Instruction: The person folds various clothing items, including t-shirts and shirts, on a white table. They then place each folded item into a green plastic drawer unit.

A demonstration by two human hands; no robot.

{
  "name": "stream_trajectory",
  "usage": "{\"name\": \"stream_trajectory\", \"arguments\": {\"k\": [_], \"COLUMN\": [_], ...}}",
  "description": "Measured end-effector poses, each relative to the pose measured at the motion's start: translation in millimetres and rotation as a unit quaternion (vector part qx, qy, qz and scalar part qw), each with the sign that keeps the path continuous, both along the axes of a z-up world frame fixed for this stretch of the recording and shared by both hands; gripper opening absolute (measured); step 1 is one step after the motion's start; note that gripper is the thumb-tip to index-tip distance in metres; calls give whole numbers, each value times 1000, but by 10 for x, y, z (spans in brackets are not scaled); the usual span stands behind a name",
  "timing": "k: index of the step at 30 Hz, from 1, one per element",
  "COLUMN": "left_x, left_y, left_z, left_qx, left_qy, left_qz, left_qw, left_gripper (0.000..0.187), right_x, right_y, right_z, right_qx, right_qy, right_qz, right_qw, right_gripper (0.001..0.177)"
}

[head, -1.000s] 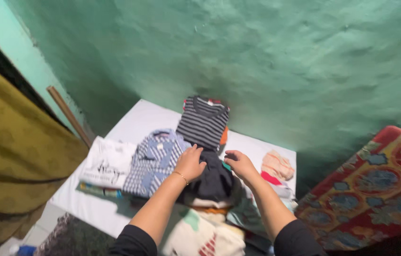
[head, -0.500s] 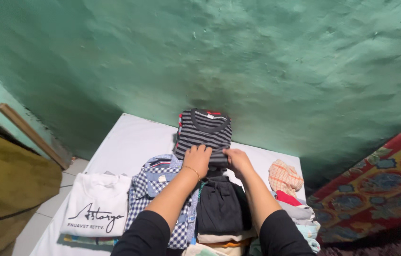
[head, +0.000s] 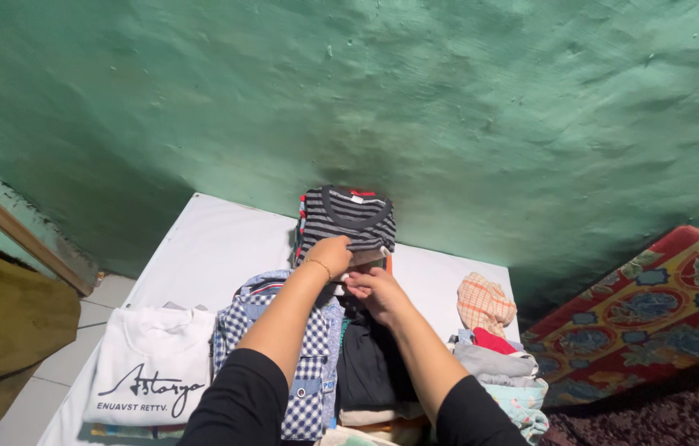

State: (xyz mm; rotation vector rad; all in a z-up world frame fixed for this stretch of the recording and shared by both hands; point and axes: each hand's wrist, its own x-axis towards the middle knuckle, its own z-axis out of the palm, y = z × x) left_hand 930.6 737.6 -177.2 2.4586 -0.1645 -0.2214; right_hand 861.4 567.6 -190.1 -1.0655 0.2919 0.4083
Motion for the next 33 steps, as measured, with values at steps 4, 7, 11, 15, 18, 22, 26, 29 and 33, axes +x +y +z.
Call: {"name": "stream_trajectory", "arguments": {"k": [4,7,11,15,18,22,26,29,33], "left_x": [-104,-286,-778,-1128,-1319,-1527,-1981,-2371,-3158], "left_y": [-13,-2,-130,-308,-498,-878,-1462,-2037,-3042], "left_z": [138,311,532,675,784,829,726,895,1027], "left_qx": [-101,-277,-534,-799,-910,-926,-903,-863,-746], "left_qy": [47,7,-86,205,281,283,246,360,554], "left_qz": [1,104,332,374,190,100,-90,-120,-191], "left_qw": [994,955,772,423,237,230,340,333,317], "left_gripper": [51,67,81,86,91,69,65,68,68], "right_x": [137,266,448,632,434,-511,-1886,-2873,-4505], "right_y": [226,369,391,79,-333,-1070,-2091,-2821,-3687], "right_z": [-269,-246,-25,346,658,1079,1289,1340,1414], "right_qx": [41,13,36,172,241,249,137,100,137], "right_qy": [-33,49,31,5,-44,-37,-4,-10,-46], "right_qz": [-36,-120,-191,-186,-153,-105,-111,-235,-309], "right_qw": [998,991,980,967,957,962,984,967,940], "right_gripper": [26,24,28,14,9,17,24,31,41]}}
